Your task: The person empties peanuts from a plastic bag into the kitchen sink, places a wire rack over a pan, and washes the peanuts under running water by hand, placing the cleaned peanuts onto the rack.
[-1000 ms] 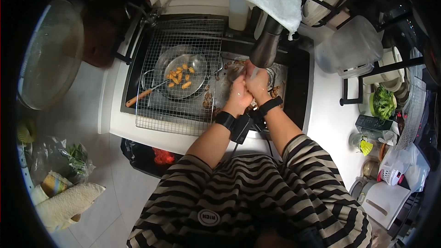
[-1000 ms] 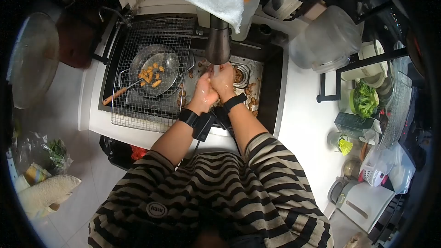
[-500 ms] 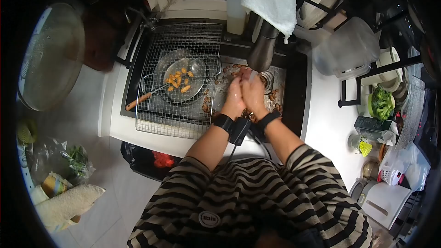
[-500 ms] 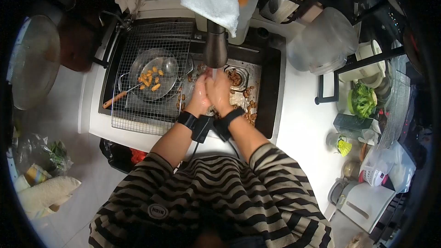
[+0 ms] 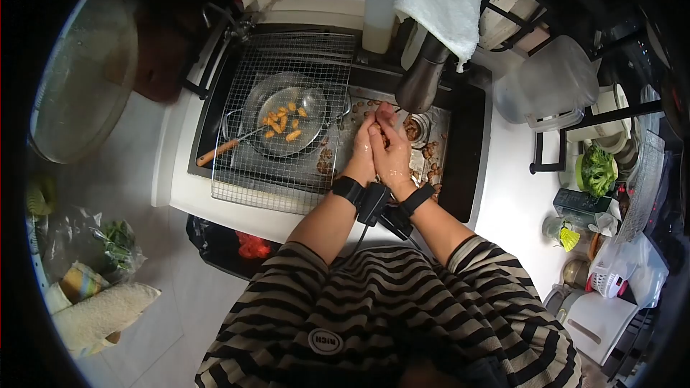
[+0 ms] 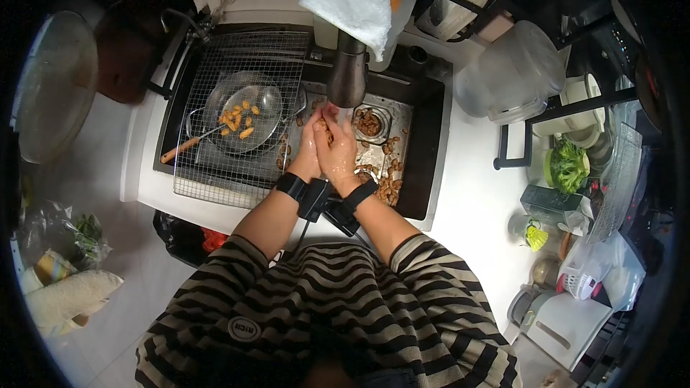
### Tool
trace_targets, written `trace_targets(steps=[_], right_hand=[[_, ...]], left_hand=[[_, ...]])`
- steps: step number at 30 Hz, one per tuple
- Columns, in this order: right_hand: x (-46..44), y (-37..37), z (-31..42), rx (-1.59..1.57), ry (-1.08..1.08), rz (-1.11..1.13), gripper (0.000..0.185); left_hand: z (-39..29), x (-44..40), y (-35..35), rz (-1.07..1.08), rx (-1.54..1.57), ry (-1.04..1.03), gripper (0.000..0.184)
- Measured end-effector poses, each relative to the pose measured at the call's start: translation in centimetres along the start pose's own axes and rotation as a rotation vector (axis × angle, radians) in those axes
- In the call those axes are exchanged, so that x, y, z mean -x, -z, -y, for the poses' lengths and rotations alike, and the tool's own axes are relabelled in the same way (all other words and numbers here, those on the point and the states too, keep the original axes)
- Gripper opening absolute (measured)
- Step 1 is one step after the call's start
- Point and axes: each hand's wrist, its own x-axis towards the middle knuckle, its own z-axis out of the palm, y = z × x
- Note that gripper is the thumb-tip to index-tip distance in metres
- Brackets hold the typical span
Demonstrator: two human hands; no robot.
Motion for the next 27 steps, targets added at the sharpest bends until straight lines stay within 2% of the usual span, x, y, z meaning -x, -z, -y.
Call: trace_targets(steps=[2, 3, 6, 10, 11, 13, 15, 19, 26, 27], right_hand=[[0.0, 0.1, 0.0, 0.036, 0.033, 0.054, 0.021], [-0.8, 0.0, -0.9, 0.026, 0.05, 0.044, 0.019], [-2.7, 0.6, -1.0, -0.075, -0.415, 0.19, 0.012], [-2.4, -0.1, -1.7, -0.52, -0.747, 0.037, 0.017], [-1.5, -0.4, -1.9, -0.762, -0.791, 0.035, 0.014], [-0.2, -0.1, -1.7, -0.981, -0.791, 0.034, 0.011], [0.1, 1.1, -1.0, -1.225, -0.837, 0.043, 0.016], [-0.6, 1.8, -1.2, -1.418, -0.992, -0.041, 0.024], [-0.6, 1.7, -2.0, -1.526, -0.968, -0.074, 0.029], [-1.1, 1.9, -0.9, -1.526, -0.96, -0.091, 0.028]], left_hand=[[0.6, 0.3, -0.3, -0.022, -0.012, -0.078, 0.03], [1.0, 0.5, -0.7, -0.067, 0.047, -0.029, 0.03], [1.5, 1.0, -1.6, -0.167, 0.166, 0.084, 0.033], [1.1, 0.8, -1.8, -0.191, 0.192, 0.074, 0.029], [0.9, 0.2, -0.9, -0.172, 0.206, 0.043, 0.028], [0.0, 0.2, -1.0, -0.142, 0.229, 0.012, 0.027], [-0.5, 0.5, -1.3, -0.087, 0.213, -0.036, 0.031], [-1.0, 1.0, -2.4, 0.005, 0.236, -0.084, 0.04], [-1.0, 1.4, -2.6, 0.099, 0.312, -0.132, 0.038], [-0.9, 1.4, -2.7, 0.057, 0.315, -0.141, 0.037]])
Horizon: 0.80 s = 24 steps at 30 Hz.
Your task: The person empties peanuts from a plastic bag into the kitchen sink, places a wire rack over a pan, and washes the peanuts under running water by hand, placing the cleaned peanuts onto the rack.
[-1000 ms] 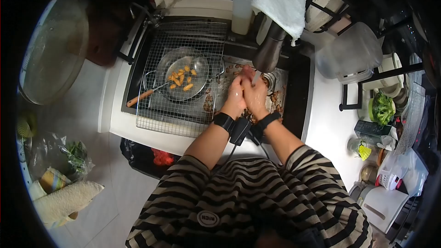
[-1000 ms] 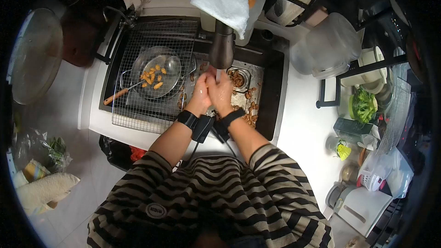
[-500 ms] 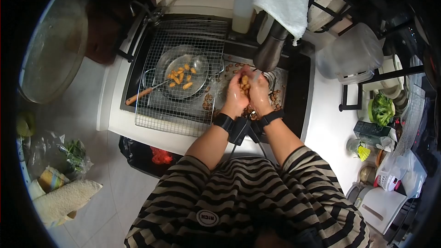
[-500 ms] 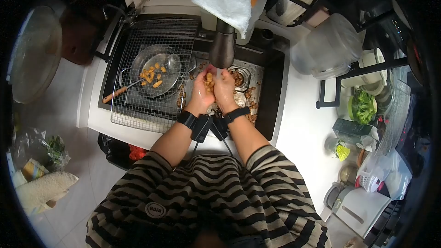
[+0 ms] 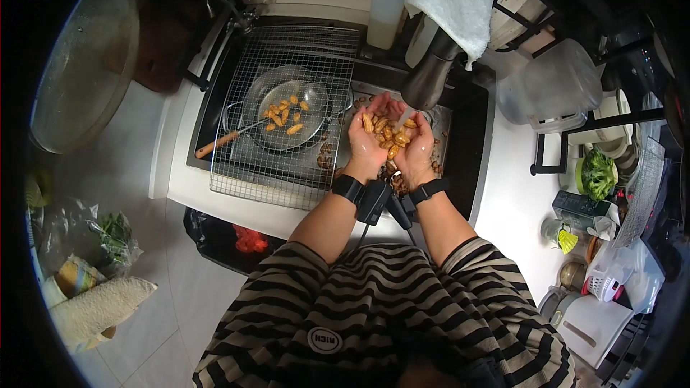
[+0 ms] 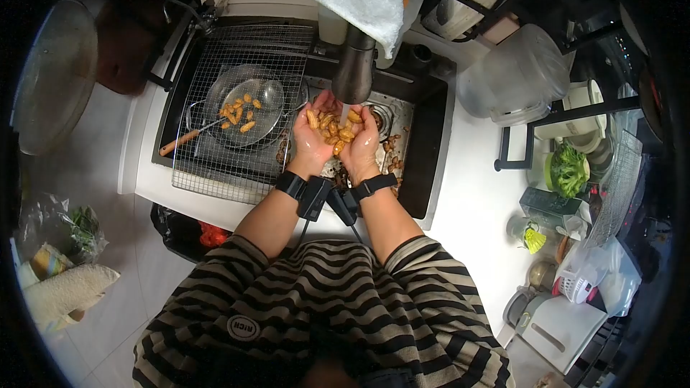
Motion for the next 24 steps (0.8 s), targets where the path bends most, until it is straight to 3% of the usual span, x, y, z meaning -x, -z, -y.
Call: trace_targets(steps=[1, 2, 4, 5, 7, 9, 13, 20, 24], right_hand=[[0.3, -0.7, -0.1, -0.005, 0.015, -0.004, 0.028], [0.5, -0.7, -0.6, 0.252, 0.109, 0.02, 0.028], [0.8, -0.7, -1.4, 0.765, 0.297, 0.07, 0.028], [0.4, 0.0, -1.9, 1.221, 0.613, 0.136, 0.025], [0.0, 0.8, -2.2, 1.188, 0.6, 0.071, 0.027], [-0.2, 1.4, -2.0, 0.851, 0.345, -0.052, 0.024], [-0.7, 2.5, -0.7, 0.221, 0.102, -0.061, 0.022], [0.1, 1.8, -0.3, 0.146, 0.09, -0.065, 0.024], [0.2, 1.5, -0.7, 0.254, 0.148, -0.083, 0.023]], left_hand=[[0.2, -0.1, 0.0, -0.039, 0.0, -0.016, 0.037], [0.4, -0.1, -0.1, -0.079, 0.0, -0.033, 0.037], [1.1, -0.3, 0.4, -0.101, -0.293, -0.114, 0.039], [1.4, -0.4, 0.7, -0.111, -0.44, -0.153, 0.042], [1.2, -0.1, 0.3, -0.101, -0.517, -0.14, 0.052], [1.6, 0.0, 0.1, -0.102, -0.559, -0.184, 0.052], [2.1, 0.5, -0.8, -0.185, -0.189, -0.08, 0.046], [2.1, 0.1, -0.2, -0.112, -0.078, -0.05, 0.041], [2.5, -0.3, 0.3, -0.171, -0.286, -0.143, 0.044]])
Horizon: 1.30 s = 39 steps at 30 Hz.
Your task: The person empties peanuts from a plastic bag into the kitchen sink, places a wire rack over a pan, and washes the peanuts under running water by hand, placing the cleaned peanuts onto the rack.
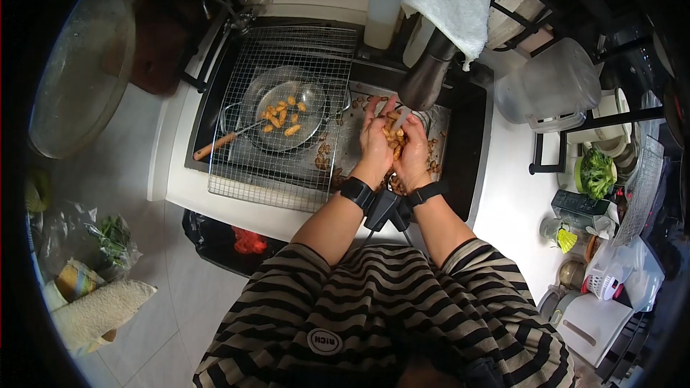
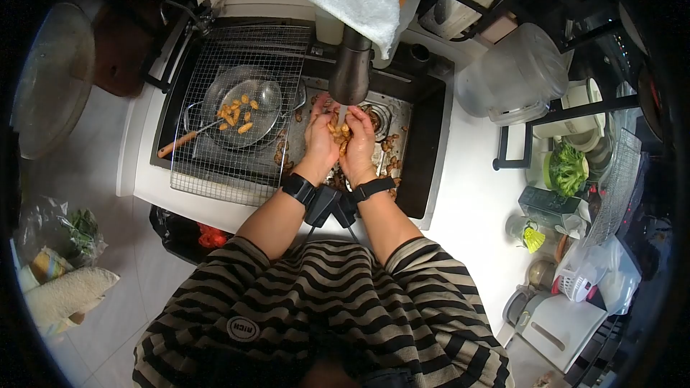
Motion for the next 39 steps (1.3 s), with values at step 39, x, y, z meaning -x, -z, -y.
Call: trace_targets(steps=[39], right_hand=[[0.3, -0.8, 0.7, 0.03, -0.017, 0.044, 0.025]], left_hand=[[-0.4, -0.6, 0.3, -0.068, 0.194, 0.135, 0.026]])
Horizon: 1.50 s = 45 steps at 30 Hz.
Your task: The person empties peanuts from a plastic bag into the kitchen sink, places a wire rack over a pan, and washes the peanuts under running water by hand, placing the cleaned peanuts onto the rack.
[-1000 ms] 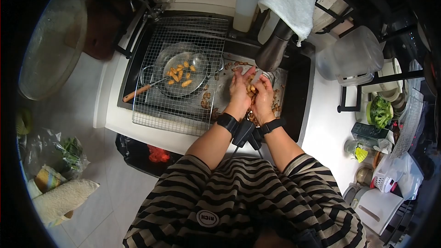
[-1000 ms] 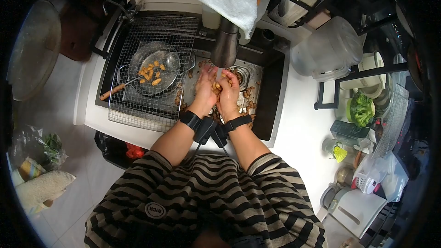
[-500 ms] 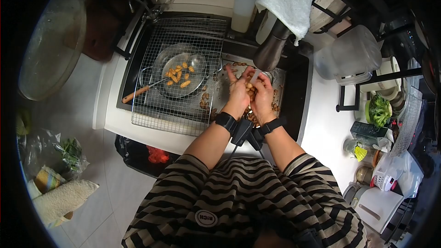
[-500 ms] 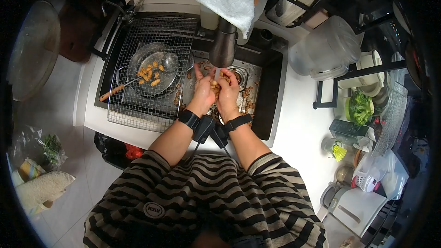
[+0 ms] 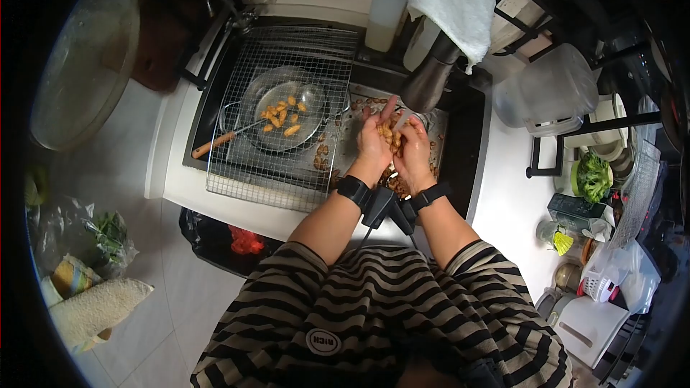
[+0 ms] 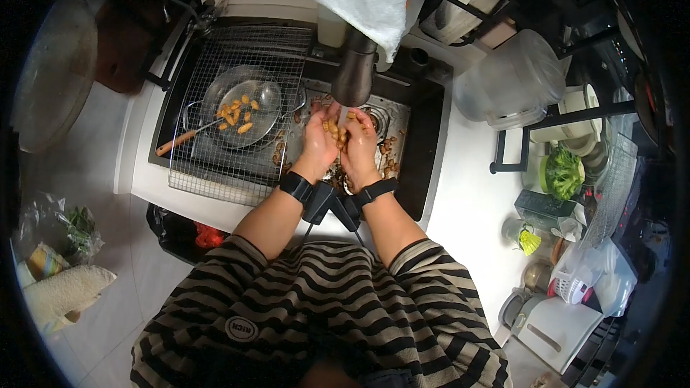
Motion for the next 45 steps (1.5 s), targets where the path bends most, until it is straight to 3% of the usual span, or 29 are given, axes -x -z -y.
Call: trace_targets(steps=[6, 9, 12, 13, 14, 16, 17, 20, 21, 24, 28, 29, 32, 33, 36, 37, 40, 41, 45], right_hand=[[0.0, -0.2, 0.9, -0.143, -0.102, -0.002, 0.017], [-0.8, 0.6, 0.8, -0.204, -0.154, 0.035, 0.022], [-0.8, 0.0, 1.1, 0.034, -0.007, 0.117, 0.019], [-1.0, 0.4, 1.2, 0.461, 0.035, 0.117, 0.018], [-0.7, 0.3, 0.5, 0.673, 0.142, 0.162, 0.014], [0.8, -1.2, 0.5, 1.262, 0.863, 0.348, 0.021], [1.7, -2.1, 0.5, 1.247, 0.872, 0.365, 0.021], [-0.6, -0.9, 0.7, 1.428, 0.742, 0.31, 0.02], [-1.9, -0.7, 0.6, 1.343, 0.743, 0.146, 0.02], [-2.7, -1.7, 2.3, 0.818, 0.104, -0.108, 0.019], [-1.6, -1.6, 1.0, 0.086, -0.054, 0.1, 0.023], [-1.9, -0.9, 0.0, 0.049, -0.045, 0.12, 0.025], [-0.9, -2.5, 0.7, 0.463, 0.1, 0.121, 0.029], [-1.4, -2.0, 0.6, 0.9, 0.352, 0.16, 0.035], [-2.5, -1.2, 1.5, 1.296, 0.523, 0.236, 0.039], [-2.6, -1.7, 2.6, 1.21, 0.214, 0.263, 0.04], [-1.7, -0.8, 2.1, 0.905, 0.268, 0.292, 0.04], [-1.5, -0.5, 2.3, 0.954, 0.351, 0.397, 0.036], [-0.1, -0.9, 2.0, 1.106, 0.672, 0.403, 0.031]], left_hand=[[-0.2, 0.4, -0.6, -0.027, 0.032, 0.009, 0.027], [-0.4, 0.7, -0.7, 0.015, 0.024, 0.056, 0.029], [0.3, 0.8, 0.0, 0.074, -0.047, 0.135, 0.034], [0.6, 1.2, -0.1, 0.047, -0.105, 0.159, 0.037], [0.8, 1.4, -0.2, 0.019, -0.162, 0.184, 0.04], [-0.4, -0.8, 1.9, 0.17, -0.086, 0.141, 0.043], [-0.1, -1.5, 3.3, 0.268, -0.096, 0.154, 0.042], [0.8, -0.3, 2.2, 0.165, -0.09, 0.211, 0.032], [1.3, 0.1, 1.4, 0.068, -0.089, 0.235, 0.029], [1.4, 0.9, -0.6, 0.003, -0.063, 0.116, 0.02], [-0.2, -0.8, 0.5, 0.087, -0.042, 0.151, 0.029], [-0.5, -0.8, 0.6, 0.105, -0.027, 0.156, 0.029], [-0.7, 0.3, -0.4, 0.071, -0.051, 0.191, 0.029], [-0.6, 0.8, -0.8, 0.053, -0.061, 0.187, 0.027], [-0.1, 0.8, -0.3, 0.032, -0.02, 0.204, 0.026], [0.1, 0.7, 0.0, 0.061, 0.011, 0.192, 0.025], [-0.1, 0.6, 0.3, 0.076, 0.072, 0.189, 0.023], [-0.2, 0.6, 0.3, 0.065, 0.08, 0.19, 0.022], [-0.5, 1.4, -0.6, 0.024, 0.088, 0.166, 0.024]])
